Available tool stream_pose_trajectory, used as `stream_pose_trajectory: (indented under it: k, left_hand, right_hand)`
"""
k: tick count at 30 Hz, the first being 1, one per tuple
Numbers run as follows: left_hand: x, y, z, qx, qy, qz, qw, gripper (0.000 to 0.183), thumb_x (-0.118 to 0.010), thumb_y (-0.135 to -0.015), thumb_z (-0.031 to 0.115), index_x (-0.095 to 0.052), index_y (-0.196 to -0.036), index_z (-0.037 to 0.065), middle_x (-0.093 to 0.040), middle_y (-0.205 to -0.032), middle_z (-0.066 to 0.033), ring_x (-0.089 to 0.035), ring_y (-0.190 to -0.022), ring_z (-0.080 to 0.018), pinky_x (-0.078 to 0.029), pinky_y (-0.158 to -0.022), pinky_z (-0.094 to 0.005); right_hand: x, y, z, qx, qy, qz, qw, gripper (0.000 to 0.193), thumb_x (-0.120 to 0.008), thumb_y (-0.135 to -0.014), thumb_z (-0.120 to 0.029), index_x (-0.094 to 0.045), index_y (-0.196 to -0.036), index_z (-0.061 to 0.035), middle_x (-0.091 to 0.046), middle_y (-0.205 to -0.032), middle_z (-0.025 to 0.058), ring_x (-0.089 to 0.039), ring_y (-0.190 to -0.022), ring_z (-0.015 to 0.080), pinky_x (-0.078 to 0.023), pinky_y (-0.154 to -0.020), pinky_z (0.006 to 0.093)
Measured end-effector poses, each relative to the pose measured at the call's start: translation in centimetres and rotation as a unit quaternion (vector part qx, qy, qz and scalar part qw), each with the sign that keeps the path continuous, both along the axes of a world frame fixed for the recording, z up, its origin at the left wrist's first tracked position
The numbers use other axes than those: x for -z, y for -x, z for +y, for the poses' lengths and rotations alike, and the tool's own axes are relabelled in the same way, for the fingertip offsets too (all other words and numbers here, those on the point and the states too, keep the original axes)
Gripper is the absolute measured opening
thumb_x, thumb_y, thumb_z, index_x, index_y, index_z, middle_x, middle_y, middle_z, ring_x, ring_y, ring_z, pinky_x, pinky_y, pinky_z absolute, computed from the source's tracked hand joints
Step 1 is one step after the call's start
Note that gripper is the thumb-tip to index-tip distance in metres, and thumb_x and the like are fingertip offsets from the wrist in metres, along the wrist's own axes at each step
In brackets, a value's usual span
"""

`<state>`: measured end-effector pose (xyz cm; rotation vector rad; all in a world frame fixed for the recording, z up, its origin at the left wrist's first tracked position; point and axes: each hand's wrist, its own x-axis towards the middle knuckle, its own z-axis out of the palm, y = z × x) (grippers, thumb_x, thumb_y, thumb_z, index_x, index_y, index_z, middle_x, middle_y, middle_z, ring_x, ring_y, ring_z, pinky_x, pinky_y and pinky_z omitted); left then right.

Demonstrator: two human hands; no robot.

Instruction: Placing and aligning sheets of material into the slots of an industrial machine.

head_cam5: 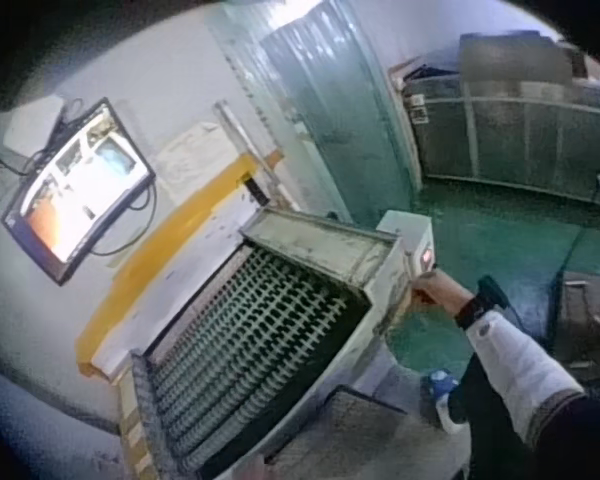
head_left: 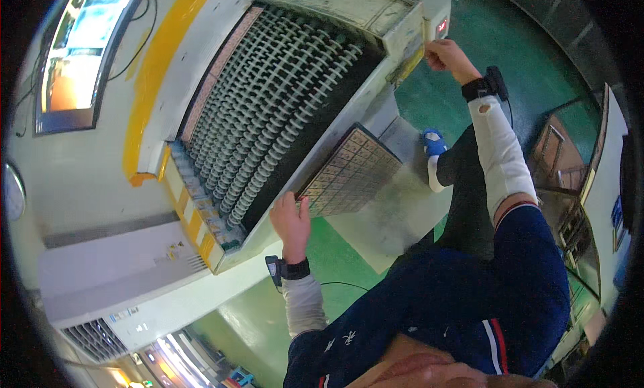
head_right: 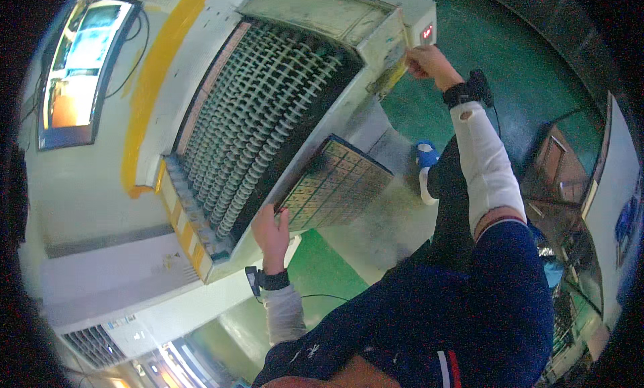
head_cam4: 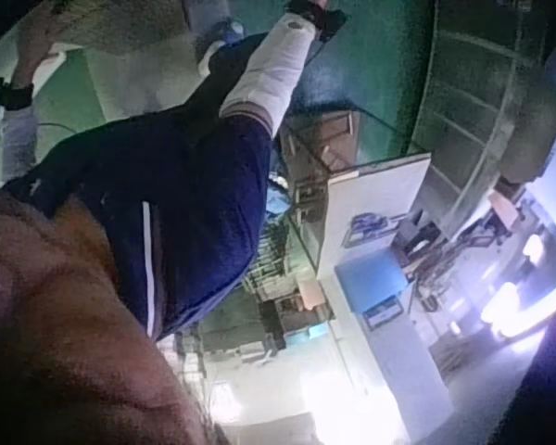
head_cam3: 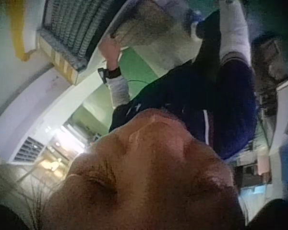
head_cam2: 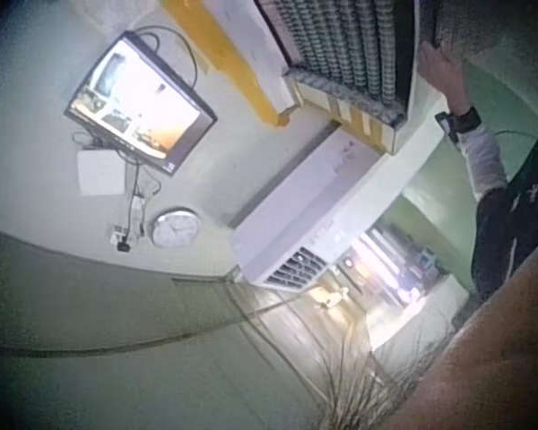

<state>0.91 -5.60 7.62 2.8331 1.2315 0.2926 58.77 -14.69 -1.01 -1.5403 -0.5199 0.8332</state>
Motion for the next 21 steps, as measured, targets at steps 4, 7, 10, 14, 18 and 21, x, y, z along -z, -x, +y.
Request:
stream_pose_trajectory:
  k: [4, 7, 10, 14, 18, 21]
  left_hand:
    - [0.6, -0.6, 1.2, 0.015, -0.035, -0.028, 0.999, 0.031, -0.070, -0.096, 0.035, -0.061, -0.099, 0.005, -0.063, -0.094, -0.0149, -0.062, -0.092, -0.0392, -0.044, -0.074, -0.0521]
    - [0.5, -0.7, 1.5, 0.003, -0.039, 0.004, 0.999, 0.032, -0.070, -0.096, 0.037, -0.061, -0.099, 0.006, -0.063, -0.094, -0.0141, -0.062, -0.092, -0.0386, -0.043, -0.074, -0.0513]
    - [0.8, -0.7, 1.5, 0.000, -0.049, 0.014, 0.999, 0.033, -0.070, -0.096, 0.038, -0.061, -0.098, 0.006, -0.063, -0.094, -0.0132, -0.063, -0.092, -0.0380, -0.042, -0.073, -0.0505]
    - [0.8, -0.6, 1.4, -0.022, -0.042, 0.028, 0.998, 0.033, -0.070, -0.097, 0.038, -0.062, -0.100, 0.006, -0.064, -0.095, -0.0124, -0.063, -0.092, -0.0372, -0.040, -0.072, -0.0501]
    - [0.8, -0.7, 1.3, -0.020, -0.043, 0.014, 0.999, 0.033, -0.070, -0.097, 0.039, -0.062, -0.100, 0.007, -0.065, -0.095, -0.0128, -0.062, -0.093, -0.0377, -0.040, -0.074, -0.0511]
    - [0.7, -0.8, 1.2, -0.013, -0.050, -0.005, 0.999, 0.034, -0.070, -0.096, 0.040, -0.062, -0.100, 0.007, -0.065, -0.095, -0.0134, -0.062, -0.093, -0.0380, -0.041, -0.075, -0.0507]
  right_hand:
    - [5.9, -6.2, -1.0, 0.173, -0.016, 0.168, 0.970, 0.034, -0.065, -0.104, -0.037, -0.069, -0.096, -0.0040, -0.069, -0.080, 0.0050, -0.061, -0.060, 0.0164, -0.048, -0.052, 0.0312]
    - [10.5, -8.1, -0.4, 0.257, -0.051, 0.291, 0.920, 0.029, -0.061, -0.106, -0.040, -0.062, -0.096, -0.0127, -0.058, -0.075, -0.0020, -0.055, -0.060, 0.0141, -0.043, -0.053, 0.0307]
    - [13.9, -8.8, 1.1, 0.290, -0.070, 0.339, 0.892, 0.032, -0.066, -0.105, -0.039, -0.049, -0.096, -0.0133, -0.043, -0.068, -0.0012, -0.037, -0.052, 0.0142, -0.029, -0.048, 0.0317]
    - [14.9, -9.5, 1.5, 0.327, -0.142, 0.378, 0.854, 0.033, -0.066, -0.105, -0.039, -0.049, -0.097, -0.0119, -0.045, -0.068, 0.0006, -0.038, -0.051, 0.0145, -0.031, -0.047, 0.0319]
    - [14.9, -9.7, 1.9, 0.354, -0.164, 0.360, 0.847, 0.032, -0.070, -0.103, -0.037, -0.053, -0.097, -0.0101, -0.046, -0.069, 0.0012, -0.039, -0.051, 0.0151, -0.033, -0.046, 0.0336]
    - [15.5, -10.0, 2.7, 0.377, -0.119, 0.337, 0.854, 0.030, -0.072, -0.102, -0.034, -0.056, -0.096, -0.0097, -0.052, -0.072, 0.0023, -0.044, -0.051, 0.0164, -0.037, -0.047, 0.0342]
